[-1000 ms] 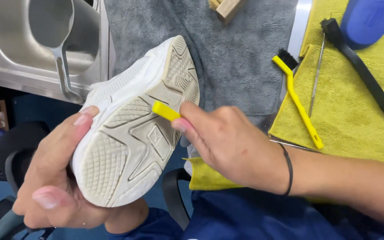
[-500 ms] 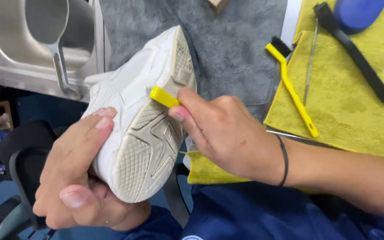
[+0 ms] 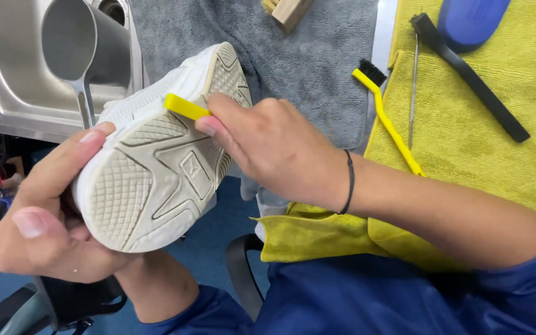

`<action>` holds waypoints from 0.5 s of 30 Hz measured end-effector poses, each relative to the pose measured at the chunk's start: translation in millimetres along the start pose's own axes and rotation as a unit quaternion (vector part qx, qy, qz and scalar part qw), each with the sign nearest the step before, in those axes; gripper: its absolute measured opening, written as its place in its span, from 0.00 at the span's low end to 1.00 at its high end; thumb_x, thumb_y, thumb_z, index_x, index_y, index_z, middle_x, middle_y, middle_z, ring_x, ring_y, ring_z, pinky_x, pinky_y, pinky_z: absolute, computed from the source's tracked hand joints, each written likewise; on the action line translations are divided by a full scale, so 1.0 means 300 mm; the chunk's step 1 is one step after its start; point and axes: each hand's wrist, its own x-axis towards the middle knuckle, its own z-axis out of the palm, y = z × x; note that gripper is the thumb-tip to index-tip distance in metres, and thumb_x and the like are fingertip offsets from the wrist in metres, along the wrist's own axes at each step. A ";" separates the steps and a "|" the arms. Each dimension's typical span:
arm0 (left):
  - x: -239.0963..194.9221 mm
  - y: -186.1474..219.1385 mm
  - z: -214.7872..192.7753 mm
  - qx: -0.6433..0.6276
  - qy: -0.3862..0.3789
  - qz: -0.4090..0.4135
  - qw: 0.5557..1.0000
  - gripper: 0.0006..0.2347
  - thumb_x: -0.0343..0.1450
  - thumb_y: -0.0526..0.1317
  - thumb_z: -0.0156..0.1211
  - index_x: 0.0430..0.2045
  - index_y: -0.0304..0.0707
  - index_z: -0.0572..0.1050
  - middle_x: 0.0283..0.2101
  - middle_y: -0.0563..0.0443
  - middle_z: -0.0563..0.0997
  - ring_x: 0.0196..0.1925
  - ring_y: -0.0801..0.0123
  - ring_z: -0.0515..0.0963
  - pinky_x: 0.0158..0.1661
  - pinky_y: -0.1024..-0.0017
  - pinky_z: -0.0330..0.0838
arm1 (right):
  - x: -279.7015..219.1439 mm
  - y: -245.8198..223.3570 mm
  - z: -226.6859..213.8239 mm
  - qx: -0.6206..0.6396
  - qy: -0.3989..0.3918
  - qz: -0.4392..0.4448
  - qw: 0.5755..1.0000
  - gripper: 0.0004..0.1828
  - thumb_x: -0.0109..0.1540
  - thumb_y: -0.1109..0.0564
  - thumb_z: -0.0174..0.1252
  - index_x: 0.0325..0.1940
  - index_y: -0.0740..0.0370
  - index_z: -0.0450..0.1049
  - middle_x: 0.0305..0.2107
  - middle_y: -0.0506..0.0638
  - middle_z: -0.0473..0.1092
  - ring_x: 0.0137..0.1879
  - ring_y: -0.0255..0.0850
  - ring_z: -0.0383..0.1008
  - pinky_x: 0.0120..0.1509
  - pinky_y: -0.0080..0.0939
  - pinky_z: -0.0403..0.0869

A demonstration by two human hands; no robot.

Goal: The person cleans the sole of a white sneaker using a yellow brush and a cleaning solution. They repeatedly dip the brush into a white bowl and scrub the textured bottom of the shoe, rotating it to access different areas.

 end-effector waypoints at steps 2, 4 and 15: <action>-0.017 0.002 0.000 -0.001 0.012 -0.024 1.000 0.14 0.85 0.38 0.32 0.65 0.49 0.64 0.42 0.14 0.75 0.39 0.26 0.81 0.41 0.41 0.81 | -0.010 0.013 0.007 -0.005 -0.018 0.002 1.000 0.14 0.73 0.50 0.40 0.40 0.62 0.60 0.12 0.55 0.63 0.14 0.58 0.62 0.18 0.57 0.57; -0.028 0.012 -0.010 -0.005 0.020 -0.047 0.999 0.14 0.87 0.40 0.32 0.62 0.48 0.67 0.42 0.16 0.77 0.40 0.30 0.82 0.41 0.45 0.81 | -0.027 0.012 0.027 -0.006 -0.033 0.009 0.999 0.15 0.73 0.49 0.39 0.40 0.62 0.60 0.12 0.54 0.65 0.14 0.58 0.64 0.18 0.58 0.59; -0.044 0.016 0.025 0.024 0.111 -0.111 0.987 0.22 0.84 0.42 0.34 0.32 0.13 0.68 0.36 0.18 0.77 0.33 0.29 0.82 0.36 0.44 0.82 | -0.074 0.040 0.036 -0.009 -0.118 0.077 0.990 0.13 0.73 0.48 0.43 0.43 0.59 0.61 0.10 0.55 0.64 0.13 0.59 0.63 0.17 0.58 0.60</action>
